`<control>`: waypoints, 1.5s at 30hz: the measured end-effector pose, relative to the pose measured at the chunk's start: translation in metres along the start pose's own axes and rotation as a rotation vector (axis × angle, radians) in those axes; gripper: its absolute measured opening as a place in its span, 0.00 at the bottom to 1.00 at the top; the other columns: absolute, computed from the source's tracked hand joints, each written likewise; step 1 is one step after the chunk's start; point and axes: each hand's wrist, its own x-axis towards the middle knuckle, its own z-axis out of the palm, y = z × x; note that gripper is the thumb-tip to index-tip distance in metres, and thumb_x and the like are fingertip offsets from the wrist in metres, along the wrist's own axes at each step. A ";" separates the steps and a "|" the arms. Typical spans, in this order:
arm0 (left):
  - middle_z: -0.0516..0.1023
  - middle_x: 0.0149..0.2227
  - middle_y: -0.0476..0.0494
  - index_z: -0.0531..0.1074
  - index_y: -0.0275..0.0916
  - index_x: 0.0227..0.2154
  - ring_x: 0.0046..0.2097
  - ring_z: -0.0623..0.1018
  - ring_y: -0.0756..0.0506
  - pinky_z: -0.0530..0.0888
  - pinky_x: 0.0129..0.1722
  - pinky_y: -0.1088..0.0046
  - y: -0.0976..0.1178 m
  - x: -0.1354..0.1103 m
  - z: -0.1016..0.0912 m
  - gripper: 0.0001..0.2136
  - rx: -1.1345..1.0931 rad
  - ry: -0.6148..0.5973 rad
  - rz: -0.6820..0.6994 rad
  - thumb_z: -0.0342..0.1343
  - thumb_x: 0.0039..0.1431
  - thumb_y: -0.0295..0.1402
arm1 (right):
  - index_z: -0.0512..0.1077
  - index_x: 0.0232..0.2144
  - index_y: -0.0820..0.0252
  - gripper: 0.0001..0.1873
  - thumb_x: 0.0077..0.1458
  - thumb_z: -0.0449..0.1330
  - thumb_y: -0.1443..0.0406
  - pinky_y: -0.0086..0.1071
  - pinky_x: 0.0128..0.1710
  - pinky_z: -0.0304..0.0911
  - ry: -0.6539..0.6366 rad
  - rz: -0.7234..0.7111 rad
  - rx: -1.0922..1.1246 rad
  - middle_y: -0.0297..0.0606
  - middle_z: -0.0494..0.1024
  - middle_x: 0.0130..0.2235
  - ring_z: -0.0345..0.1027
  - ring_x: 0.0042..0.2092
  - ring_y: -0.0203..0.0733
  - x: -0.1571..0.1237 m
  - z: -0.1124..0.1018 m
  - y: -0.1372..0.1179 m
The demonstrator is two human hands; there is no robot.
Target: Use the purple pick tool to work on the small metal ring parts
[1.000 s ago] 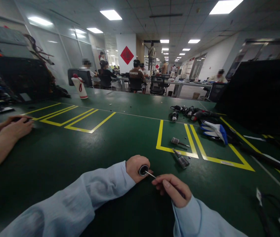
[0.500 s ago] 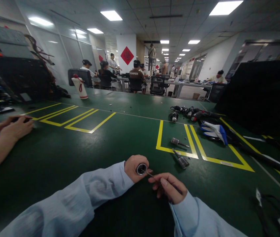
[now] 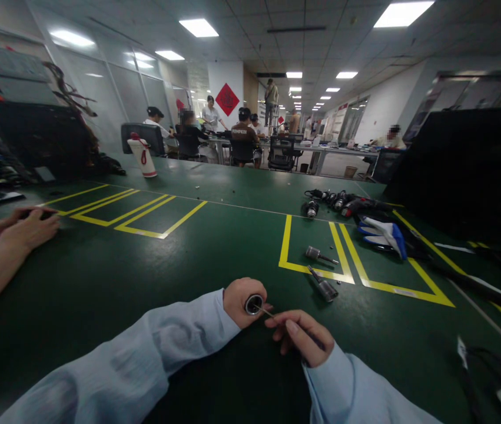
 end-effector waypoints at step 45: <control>0.68 0.19 0.50 0.64 0.36 0.19 0.23 0.67 0.52 0.64 0.25 0.77 0.002 0.001 -0.003 0.08 0.000 -0.011 -0.015 0.51 0.49 0.34 | 0.73 0.32 0.61 0.16 0.49 0.55 0.55 0.27 0.19 0.61 -0.002 0.025 0.022 0.42 0.75 0.27 0.65 0.26 0.36 0.002 -0.003 0.007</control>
